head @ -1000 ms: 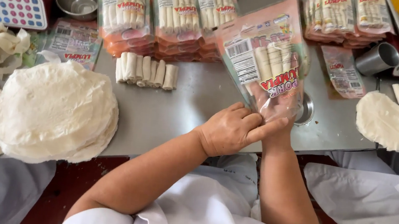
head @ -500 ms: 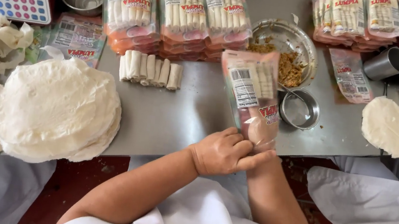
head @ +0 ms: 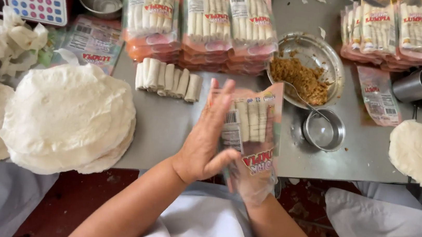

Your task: Wrapping lumpia rolls and placing them into plastic packaging for sale.

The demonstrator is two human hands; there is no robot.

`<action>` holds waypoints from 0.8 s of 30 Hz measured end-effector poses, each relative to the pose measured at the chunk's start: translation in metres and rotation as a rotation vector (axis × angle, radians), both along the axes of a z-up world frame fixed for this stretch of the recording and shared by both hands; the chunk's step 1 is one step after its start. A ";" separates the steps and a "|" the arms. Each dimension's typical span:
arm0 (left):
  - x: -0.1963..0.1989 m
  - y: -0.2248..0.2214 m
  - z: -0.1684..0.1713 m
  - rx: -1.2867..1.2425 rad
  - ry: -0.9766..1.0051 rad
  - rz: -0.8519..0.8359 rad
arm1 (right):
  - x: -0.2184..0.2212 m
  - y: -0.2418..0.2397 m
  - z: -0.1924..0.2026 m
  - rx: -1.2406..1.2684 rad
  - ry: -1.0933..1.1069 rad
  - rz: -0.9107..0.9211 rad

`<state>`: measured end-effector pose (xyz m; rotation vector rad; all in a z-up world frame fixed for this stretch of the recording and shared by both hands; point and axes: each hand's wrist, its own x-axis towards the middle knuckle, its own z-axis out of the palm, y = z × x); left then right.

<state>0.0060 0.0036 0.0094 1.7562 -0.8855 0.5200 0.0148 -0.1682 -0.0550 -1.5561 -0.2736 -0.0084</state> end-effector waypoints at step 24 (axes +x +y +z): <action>-0.023 0.072 -0.091 -1.288 1.529 0.126 | -0.067 -0.052 -0.034 0.189 0.491 0.781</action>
